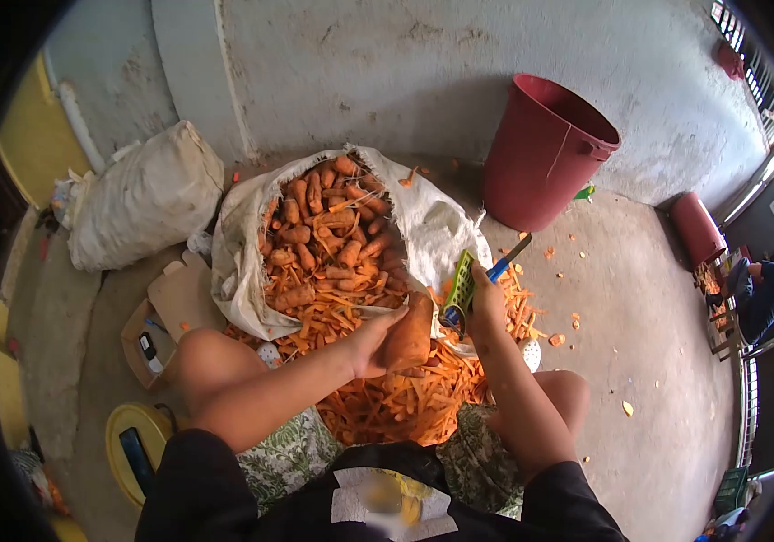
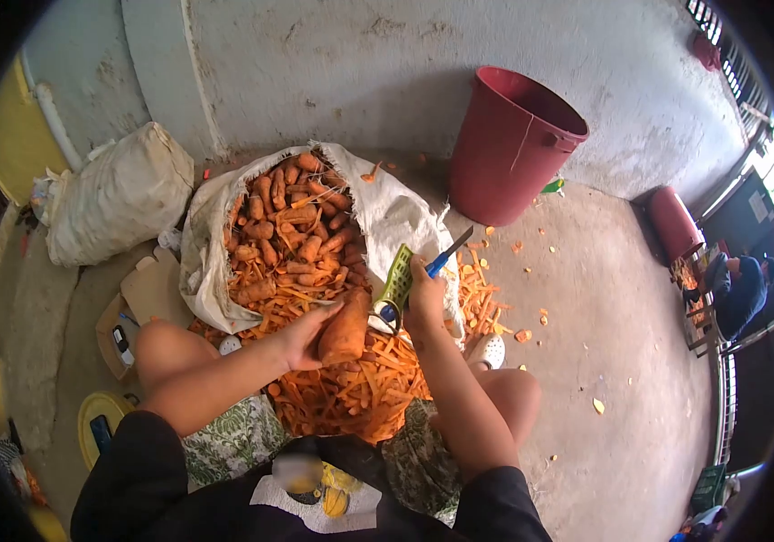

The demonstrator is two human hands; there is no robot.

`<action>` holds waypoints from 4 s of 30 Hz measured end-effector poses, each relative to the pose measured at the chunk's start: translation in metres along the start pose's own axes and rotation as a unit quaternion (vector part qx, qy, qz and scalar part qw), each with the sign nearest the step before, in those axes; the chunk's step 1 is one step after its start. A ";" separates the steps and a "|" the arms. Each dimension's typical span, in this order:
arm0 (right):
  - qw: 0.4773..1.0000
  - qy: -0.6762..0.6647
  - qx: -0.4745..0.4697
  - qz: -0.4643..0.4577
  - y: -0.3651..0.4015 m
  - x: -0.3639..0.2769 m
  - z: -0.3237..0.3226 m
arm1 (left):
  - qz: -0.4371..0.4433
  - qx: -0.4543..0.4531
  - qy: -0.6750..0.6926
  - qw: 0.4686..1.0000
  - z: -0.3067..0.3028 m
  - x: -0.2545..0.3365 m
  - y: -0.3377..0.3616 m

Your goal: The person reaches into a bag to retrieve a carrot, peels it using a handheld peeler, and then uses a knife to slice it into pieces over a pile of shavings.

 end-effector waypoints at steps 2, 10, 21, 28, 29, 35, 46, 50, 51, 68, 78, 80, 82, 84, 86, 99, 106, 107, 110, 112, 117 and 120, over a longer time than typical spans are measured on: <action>0.999 0.001 -0.029 -0.024 0.003 -0.004 0.012 | -0.019 0.040 -0.003 0.999 -0.008 -0.002 -0.003; 0.976 0.204 0.007 -0.069 0.021 -0.005 0.035 | 0.003 0.159 -0.003 0.987 -0.008 -0.003 -0.006; 0.883 0.453 0.100 -0.070 0.040 -0.023 0.044 | 0.031 0.134 -0.084 0.987 -0.023 -0.003 -0.022; 0.800 0.505 0.312 -0.089 -0.012 -0.032 -0.075 | -0.123 0.056 -0.160 0.978 0.013 -0.048 -0.013; 0.800 0.503 0.315 -0.086 -0.011 -0.038 -0.080 | -0.122 0.056 -0.133 0.982 0.012 -0.050 -0.013; 0.938 0.290 0.182 -0.053 -0.005 -0.034 -0.042 | -0.026 0.055 -0.006 0.998 -0.011 -0.015 -0.010; 0.895 0.431 0.061 -0.101 0.042 -0.015 0.050 | -0.010 0.180 -0.005 0.984 -0.022 -0.012 -0.004; 0.869 0.452 0.176 -0.096 0.016 -0.017 -0.002 | -0.051 0.144 -0.098 0.983 -0.017 -0.016 -0.006; 0.850 0.490 0.183 -0.065 0.009 -0.022 -0.013 | -0.063 0.116 -0.092 0.987 -0.017 -0.025 -0.007; 0.863 0.457 0.135 -0.166 0.034 -0.036 0.019 | -0.050 0.153 -0.223 0.962 -0.015 0.006 0.003; 0.869 0.420 0.186 -0.183 0.008 -0.049 -0.025 | 0.055 0.183 -0.116 0.975 -0.039 0.024 0.011; 0.925 0.326 0.161 -0.106 0.014 -0.038 -0.008 | 0.062 0.154 -0.058 0.984 -0.032 0.019 0.007; 0.978 0.176 0.071 -0.087 0.008 -0.013 0.005 | 0.066 0.139 -0.024 0.988 -0.031 0.013 0.003; 0.971 0.222 0.050 -0.075 0.016 -0.005 0.015 | 0.067 0.124 0.010 0.990 -0.031 0.007 0.000; 0.973 0.206 0.023 -0.103 0.023 -0.005 0.029 | 0.069 0.083 -0.030 0.994 -0.027 0.008 -0.006; 0.871 0.436 0.186 -0.131 0.020 -0.028 -0.005 | -0.076 0.088 -0.060 0.991 -0.006 -0.029 -0.005; 0.824 0.463 0.295 -0.142 -0.003 -0.048 -0.065 | -0.075 0.057 -0.121 0.988 0.007 -0.017 0.001; 0.847 0.442 0.267 -0.129 0.001 -0.050 -0.052 | -0.051 0.055 -0.099 0.992 -0.010 -0.015 -0.001; 0.931 0.306 0.175 -0.098 0.005 -0.043 -0.023 | -0.016 0.122 -0.069 0.990 -0.036 -0.005 -0.001; 0.983 0.129 0.102 -0.082 0.008 -0.025 0.001 | -0.009 0.116 -0.048 0.992 -0.034 -0.001 -0.002; 0.959 0.265 0.047 -0.092 0.035 -0.011 0.042 | 0.017 0.123 0.025 0.992 -0.020 -0.004 -0.007; 0.929 0.351 0.038 -0.115 0.048 -0.018 0.059 | 0.008 0.139 0.031 0.990 -0.027 -0.009 -0.008</action>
Point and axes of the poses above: each hand's wrist, its own y-axis away from the middle knuckle, its own z-axis out of the palm, x = y × z, the point moved 8 cm from there along -y, towards the middle knuckle, and after that the axes turned 15 degrees about -x, right-handed, at the moved point
